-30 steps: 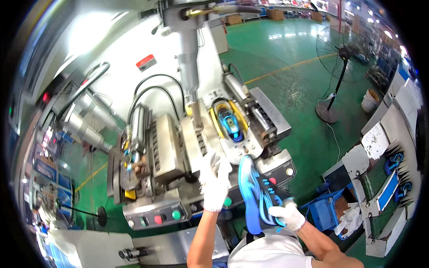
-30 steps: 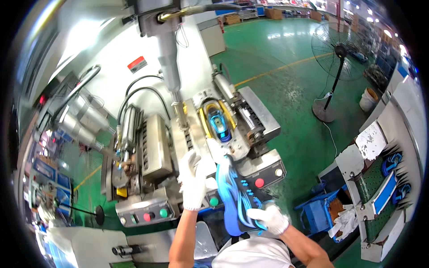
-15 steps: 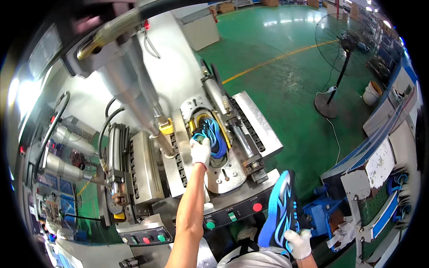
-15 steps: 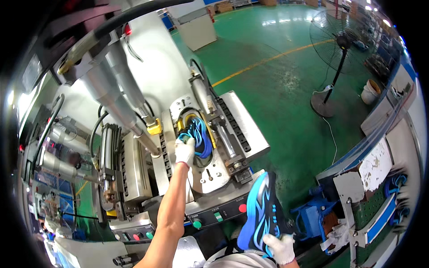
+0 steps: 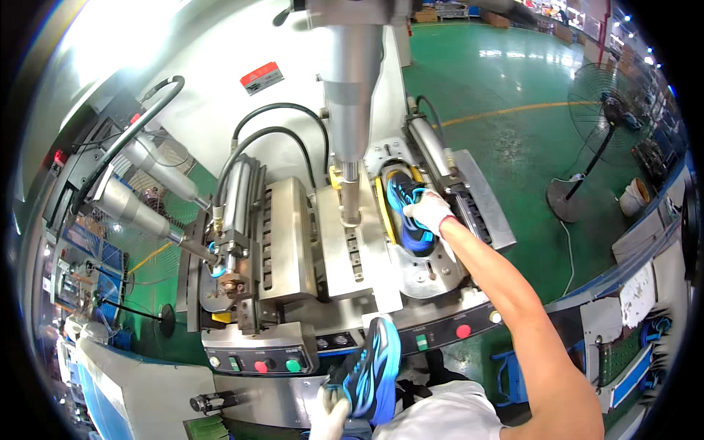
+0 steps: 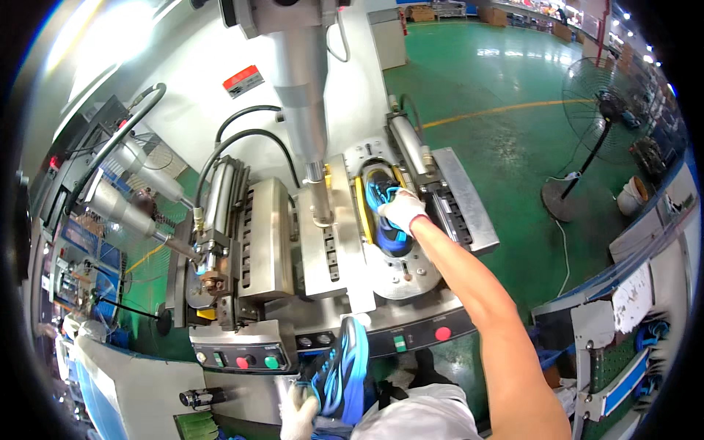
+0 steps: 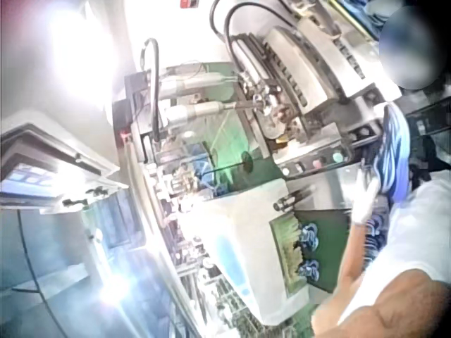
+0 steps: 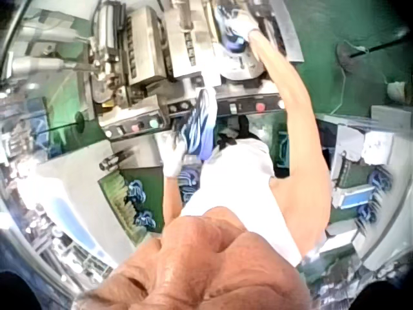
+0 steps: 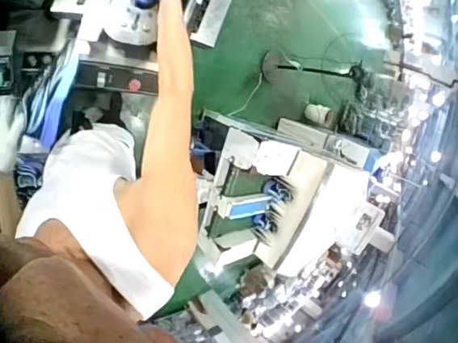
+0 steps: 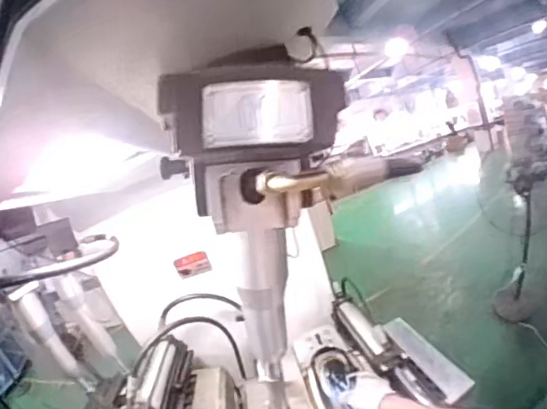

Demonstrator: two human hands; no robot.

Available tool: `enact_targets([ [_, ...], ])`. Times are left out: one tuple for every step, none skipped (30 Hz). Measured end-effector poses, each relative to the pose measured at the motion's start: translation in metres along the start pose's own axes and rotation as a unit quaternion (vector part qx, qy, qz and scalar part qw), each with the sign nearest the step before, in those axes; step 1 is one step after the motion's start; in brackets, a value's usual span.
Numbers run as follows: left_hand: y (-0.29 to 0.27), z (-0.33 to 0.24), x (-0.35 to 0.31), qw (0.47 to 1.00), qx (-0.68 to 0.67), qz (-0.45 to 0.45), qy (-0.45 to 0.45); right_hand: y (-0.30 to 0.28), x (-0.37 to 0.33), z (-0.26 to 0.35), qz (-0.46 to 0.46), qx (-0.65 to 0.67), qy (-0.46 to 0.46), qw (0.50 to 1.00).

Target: The person takes shoes from a conveyor belt, loads them onto shoe pressing machines, removes the pressed shoes, and places them onto another conveyor belt.

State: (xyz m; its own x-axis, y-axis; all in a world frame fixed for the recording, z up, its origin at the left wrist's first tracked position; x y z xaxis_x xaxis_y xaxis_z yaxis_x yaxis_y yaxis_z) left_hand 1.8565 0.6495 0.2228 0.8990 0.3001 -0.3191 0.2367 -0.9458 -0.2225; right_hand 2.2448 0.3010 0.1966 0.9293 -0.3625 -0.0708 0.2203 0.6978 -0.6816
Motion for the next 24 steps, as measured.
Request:
enact_targets([
  [-0.011,-0.002,-0.024,0.995,0.097,-0.021,-0.001,0.034,0.026,-0.023,-0.098,-0.157,-0.091,0.978],
  [-0.022,0.019,-0.041,0.995,0.062,-0.047,-0.061,0.067,0.041,-0.052,-0.166,-0.122,-0.041,0.978],
  [-0.036,0.039,-0.058,0.988,0.111,-0.100,-0.048,0.079,0.046,-0.046,-0.137,-0.129,-0.056,0.981],
  [-0.036,0.002,-0.080,0.968,0.181,-0.113,-0.132,0.082,0.039,-0.039,-0.102,-0.141,-0.071,0.982],
  [-0.048,0.054,-0.088,0.948,0.215,-0.194,-0.128,0.079,0.045,-0.028,-0.095,-0.161,-0.107,0.977],
  [-0.059,0.113,-0.109,0.921,0.250,-0.270,-0.130,0.073,0.041,-0.020,-0.084,-0.184,-0.143,0.969],
  [-0.052,0.134,-0.105,0.921,0.177,-0.333,-0.100,0.069,0.050,-0.028,-0.105,-0.202,-0.147,0.962],
  [-0.043,0.157,-0.089,0.890,0.118,-0.387,-0.208,0.073,0.052,-0.036,-0.117,-0.218,-0.153,0.957],
  [-0.038,0.182,-0.086,0.858,0.271,-0.400,-0.174,0.078,0.048,-0.029,-0.073,-0.219,-0.151,0.961],
  [-0.037,0.229,-0.068,0.859,0.242,-0.425,-0.150,0.064,0.052,-0.025,-0.041,-0.228,-0.137,0.963],
  [-0.034,0.255,-0.056,0.866,0.223,-0.417,-0.164,0.060,0.055,-0.024,-0.065,-0.228,-0.147,0.960],
  [-0.019,0.266,-0.058,0.835,0.330,-0.400,-0.181,0.062,0.051,-0.024,-0.080,-0.228,-0.161,0.957],
  [-0.015,0.274,-0.050,0.830,0.263,-0.480,-0.109,0.057,0.047,-0.022,-0.003,-0.157,-0.131,0.979],
  [-0.014,0.282,-0.052,0.817,0.306,-0.467,-0.143,0.053,0.039,-0.020,0.077,-0.090,-0.093,0.989],
  [-0.021,0.282,-0.055,0.830,0.280,-0.453,-0.167,0.048,0.009,0.003,0.011,-0.176,-0.163,0.971],
  [-0.029,0.278,-0.061,0.838,0.255,-0.442,-0.192,0.050,-0.030,0.021,0.023,-0.171,-0.169,0.970],
  [-0.034,0.283,-0.069,0.837,0.252,-0.464,-0.145,0.053,-0.079,0.022,-0.018,-0.038,-0.234,0.971],
  [-0.040,0.285,-0.079,0.861,0.203,-0.446,-0.136,0.054,-0.127,0.022,-0.048,0.080,-0.309,0.947],
  [-0.045,0.252,-0.081,0.873,0.163,-0.409,-0.211,0.053,-0.182,0.017,-0.054,0.016,-0.417,0.907],
  [-0.050,0.283,-0.105,0.869,-0.025,-0.471,-0.149,0.063,-0.236,0.014,-0.003,0.017,-0.459,0.888],
  [-0.050,0.272,-0.118,0.860,0.022,-0.500,-0.101,0.076,-0.282,0.001,0.044,0.002,-0.493,0.869],
  [-0.057,0.249,-0.131,0.849,0.074,-0.521,-0.049,0.102,-0.308,-0.022,0.136,0.027,-0.449,0.883],
  [-0.062,0.246,-0.149,0.819,0.101,-0.565,-0.030,0.121,-0.339,-0.020,0.182,-0.285,-0.468,0.817],
  [-0.066,0.243,-0.159,0.802,0.132,-0.578,-0.067,0.137,-0.364,-0.023,0.198,-0.568,-0.442,0.665],
])
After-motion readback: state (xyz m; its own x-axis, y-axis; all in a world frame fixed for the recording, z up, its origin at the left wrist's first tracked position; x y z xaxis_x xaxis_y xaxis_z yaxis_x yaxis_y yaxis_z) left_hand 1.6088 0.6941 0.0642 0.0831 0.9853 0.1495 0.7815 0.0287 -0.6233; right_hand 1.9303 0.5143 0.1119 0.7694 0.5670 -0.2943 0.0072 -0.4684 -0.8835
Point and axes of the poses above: each hand's wrist, its own x-axis towards the middle knuckle, its own y-axis out of the palm, z = x × y, the point moved 1 cm from there along x, towards the middle knuckle, and after that the axes turned 11 degrees about -z, right-handed, at the moved point
